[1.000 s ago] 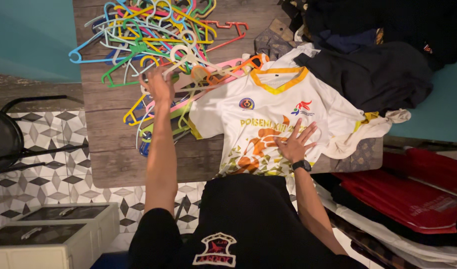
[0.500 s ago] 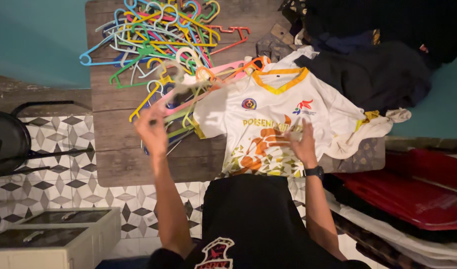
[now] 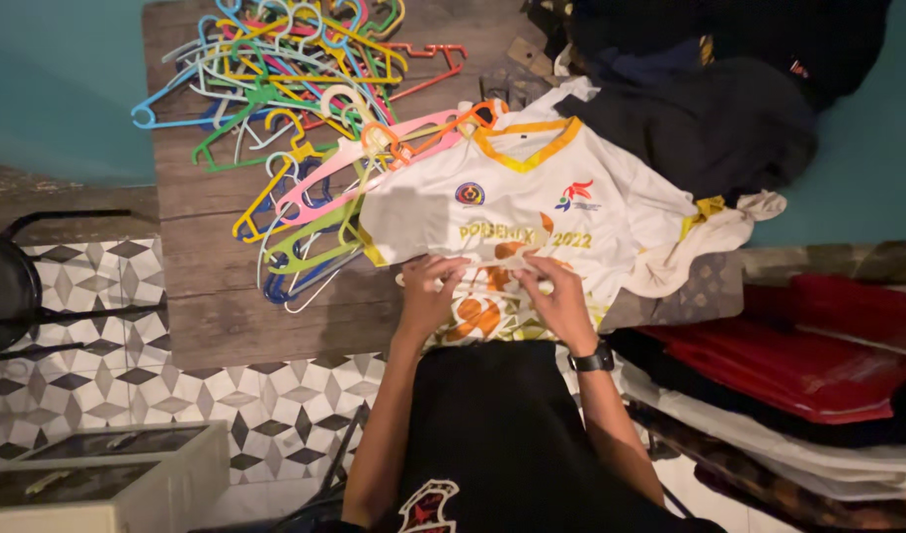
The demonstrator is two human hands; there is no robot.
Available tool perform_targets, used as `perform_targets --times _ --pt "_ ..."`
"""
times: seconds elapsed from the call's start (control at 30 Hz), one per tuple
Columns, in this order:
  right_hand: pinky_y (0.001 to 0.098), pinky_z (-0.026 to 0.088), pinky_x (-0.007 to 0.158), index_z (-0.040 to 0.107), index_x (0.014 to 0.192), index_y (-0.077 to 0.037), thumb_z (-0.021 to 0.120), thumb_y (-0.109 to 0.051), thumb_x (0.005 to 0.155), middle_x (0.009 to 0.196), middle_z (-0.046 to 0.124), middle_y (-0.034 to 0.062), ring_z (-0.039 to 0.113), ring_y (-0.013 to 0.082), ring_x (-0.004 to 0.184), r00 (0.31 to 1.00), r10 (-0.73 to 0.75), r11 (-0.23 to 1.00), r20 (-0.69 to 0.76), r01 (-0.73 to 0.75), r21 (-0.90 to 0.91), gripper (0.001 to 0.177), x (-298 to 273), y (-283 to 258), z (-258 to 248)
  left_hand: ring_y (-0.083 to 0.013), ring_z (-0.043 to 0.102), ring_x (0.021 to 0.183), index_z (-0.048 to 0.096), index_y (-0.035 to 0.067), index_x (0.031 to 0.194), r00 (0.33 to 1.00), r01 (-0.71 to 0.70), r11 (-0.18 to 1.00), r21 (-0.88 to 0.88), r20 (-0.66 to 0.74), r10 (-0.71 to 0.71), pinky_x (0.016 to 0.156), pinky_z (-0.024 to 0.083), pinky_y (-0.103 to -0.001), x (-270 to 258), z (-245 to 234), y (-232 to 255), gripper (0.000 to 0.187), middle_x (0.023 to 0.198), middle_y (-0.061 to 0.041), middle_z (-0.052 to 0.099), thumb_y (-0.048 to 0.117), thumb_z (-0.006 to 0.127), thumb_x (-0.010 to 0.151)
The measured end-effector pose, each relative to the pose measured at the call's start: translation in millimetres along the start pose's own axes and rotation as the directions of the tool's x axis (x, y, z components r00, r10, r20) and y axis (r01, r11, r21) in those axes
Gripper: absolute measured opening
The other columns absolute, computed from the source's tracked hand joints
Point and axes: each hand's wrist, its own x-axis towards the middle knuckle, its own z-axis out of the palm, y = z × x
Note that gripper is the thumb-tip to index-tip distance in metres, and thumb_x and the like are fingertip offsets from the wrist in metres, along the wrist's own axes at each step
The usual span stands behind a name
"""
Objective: The person picks up shirts from a pile on a table, places them on hangers, and hangs them on a metal clothing rack. The person repeats this process for several shirts, including a maroon shirt, a white graphic tee, and a black shirt.
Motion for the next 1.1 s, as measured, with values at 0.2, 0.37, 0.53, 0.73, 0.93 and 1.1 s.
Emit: perform_targets --times 0.2,0.37,0.53,0.73,0.93,1.1 --pt "0.0290 0.052 0.069 0.073 0.104 0.001 0.078 -0.016 0.090 0.090 0.072 0.0109 0.064 0.0175 0.074 0.998 -0.064 0.997 0.001 0.064 0.047 0.023 -10 12 -21 -0.0233 0.066 0.099 0.079 0.019 0.111 1.000 0.012 1.000 0.009 0.006 -0.012 0.097 0.041 -0.041 -13 20 9 0.023 0.097 -0.003 0.071 0.016 0.073 0.090" --pt "0.0293 0.052 0.073 0.074 0.104 -0.001 0.071 -0.016 0.097 0.090 0.073 0.0107 0.066 0.0174 0.076 0.997 -0.058 0.998 -0.060 0.060 0.025 0.016 -20 21 -63 -0.0393 0.051 0.126 0.059 0.009 0.139 0.983 -0.035 0.987 0.158 -0.172 0.062 0.106 0.035 -0.053 -28 48 28 0.061 0.133 -0.018 0.056 0.013 0.075 0.080" --pt "0.0302 0.052 0.072 0.075 0.104 -0.001 0.073 -0.018 0.095 0.090 0.076 0.0110 0.068 0.0171 0.078 0.980 0.043 0.998 -0.194 -0.050 -0.035 0.019 -39 67 -101 -0.0432 0.042 0.136 0.043 0.005 0.152 0.983 0.135 0.959 0.250 -0.157 -0.098 0.112 0.034 -0.054 -56 102 -26 0.076 0.148 -0.022 0.045 0.020 0.071 0.083" --pt "0.0291 0.050 0.069 0.075 0.108 -0.001 0.072 -0.024 0.097 0.089 0.076 0.0056 0.062 0.0134 0.075 0.967 0.166 0.986 -0.195 -0.163 0.033 0.026 -61 128 -129 -0.0399 0.033 0.148 0.046 0.010 0.152 0.984 0.173 0.893 0.414 -0.110 -0.140 0.117 0.030 -0.051 -111 139 -85 0.073 0.161 -0.017 0.037 0.030 0.068 0.086" --pt "0.0273 0.049 0.075 0.074 0.105 0.000 0.072 -0.027 0.098 0.090 0.074 0.0041 0.062 0.0112 0.081 0.964 0.211 0.976 -0.160 -0.200 0.083 0.028 -41 150 -128 -0.0364 0.030 0.154 0.045 0.012 0.156 0.973 0.223 0.800 0.557 -0.177 -0.148 0.119 0.028 -0.052 -127 157 -87 0.076 0.167 -0.014 0.033 0.030 0.063 0.085" --pt "0.0266 0.048 0.083 0.075 0.101 0.000 0.072 -0.022 0.096 0.096 0.074 0.0048 0.064 0.0130 0.091 0.965 0.241 0.927 -0.105 -0.197 0.319 0.023 11 159 -107 -0.0349 0.037 0.150 0.044 0.015 0.155 0.973 0.232 0.735 0.637 -0.159 -0.170 0.110 0.034 -0.051 -121 150 -74 0.074 0.166 -0.014 0.039 0.040 0.061 0.087"
